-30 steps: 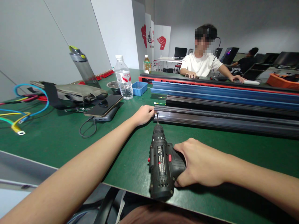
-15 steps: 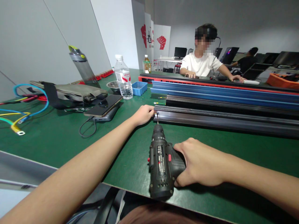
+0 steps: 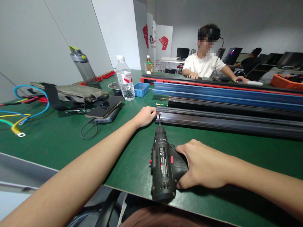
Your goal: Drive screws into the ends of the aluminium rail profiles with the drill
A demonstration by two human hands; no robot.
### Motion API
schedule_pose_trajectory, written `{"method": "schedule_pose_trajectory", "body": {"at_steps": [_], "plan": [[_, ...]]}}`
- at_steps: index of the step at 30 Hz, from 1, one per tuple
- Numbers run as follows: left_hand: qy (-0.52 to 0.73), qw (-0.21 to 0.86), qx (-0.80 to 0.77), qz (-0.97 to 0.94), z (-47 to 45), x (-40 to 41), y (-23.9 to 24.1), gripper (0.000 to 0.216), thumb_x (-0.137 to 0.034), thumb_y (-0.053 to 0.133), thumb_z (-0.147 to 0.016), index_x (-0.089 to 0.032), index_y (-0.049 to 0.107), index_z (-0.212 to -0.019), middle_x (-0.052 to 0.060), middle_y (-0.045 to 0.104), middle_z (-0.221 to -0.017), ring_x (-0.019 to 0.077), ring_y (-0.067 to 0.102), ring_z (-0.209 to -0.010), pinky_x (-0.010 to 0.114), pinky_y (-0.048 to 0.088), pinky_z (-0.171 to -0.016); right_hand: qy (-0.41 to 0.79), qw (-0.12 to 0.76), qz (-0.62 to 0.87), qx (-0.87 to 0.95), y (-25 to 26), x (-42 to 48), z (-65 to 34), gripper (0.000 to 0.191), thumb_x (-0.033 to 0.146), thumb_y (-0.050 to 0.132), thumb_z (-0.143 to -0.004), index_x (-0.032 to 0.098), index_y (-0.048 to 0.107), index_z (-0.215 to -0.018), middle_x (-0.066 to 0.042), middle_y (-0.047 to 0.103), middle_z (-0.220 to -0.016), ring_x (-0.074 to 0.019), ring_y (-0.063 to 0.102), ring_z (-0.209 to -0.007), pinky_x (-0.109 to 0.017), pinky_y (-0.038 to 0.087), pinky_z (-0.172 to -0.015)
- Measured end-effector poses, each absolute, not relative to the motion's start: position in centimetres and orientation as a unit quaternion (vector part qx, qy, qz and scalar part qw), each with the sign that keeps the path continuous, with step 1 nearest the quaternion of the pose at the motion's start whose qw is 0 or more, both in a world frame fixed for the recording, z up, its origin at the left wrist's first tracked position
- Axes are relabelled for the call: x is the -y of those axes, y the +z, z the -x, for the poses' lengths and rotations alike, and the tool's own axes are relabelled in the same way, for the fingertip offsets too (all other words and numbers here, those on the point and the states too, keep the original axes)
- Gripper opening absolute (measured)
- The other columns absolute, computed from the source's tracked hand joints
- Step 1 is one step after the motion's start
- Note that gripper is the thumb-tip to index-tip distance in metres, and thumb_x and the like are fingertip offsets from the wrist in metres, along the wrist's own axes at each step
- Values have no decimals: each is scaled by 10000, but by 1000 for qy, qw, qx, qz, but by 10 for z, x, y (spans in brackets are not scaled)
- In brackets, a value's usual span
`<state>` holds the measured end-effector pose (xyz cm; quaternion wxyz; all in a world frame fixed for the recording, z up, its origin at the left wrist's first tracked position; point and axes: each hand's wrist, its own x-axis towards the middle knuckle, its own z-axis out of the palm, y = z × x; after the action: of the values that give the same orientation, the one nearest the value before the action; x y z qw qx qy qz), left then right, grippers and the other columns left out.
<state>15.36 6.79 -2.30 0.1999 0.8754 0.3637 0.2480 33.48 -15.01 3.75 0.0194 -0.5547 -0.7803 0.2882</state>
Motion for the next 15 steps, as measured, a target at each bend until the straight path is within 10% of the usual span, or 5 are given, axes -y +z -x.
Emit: {"method": "schedule_pose_trajectory", "body": {"at_steps": [15], "plan": [[237, 189, -370, -878, -153, -69, -24, 308, -322, 405, -837, -152, 542, -620, -1, 545, -620, 137, 493, -627, 232, 347, -607, 288, 22, 555, 781, 37, 150, -335, 337, 459, 766, -586, 208, 583, -718, 44, 561, -601, -97, 423, -490, -235, 315, -436]]}}
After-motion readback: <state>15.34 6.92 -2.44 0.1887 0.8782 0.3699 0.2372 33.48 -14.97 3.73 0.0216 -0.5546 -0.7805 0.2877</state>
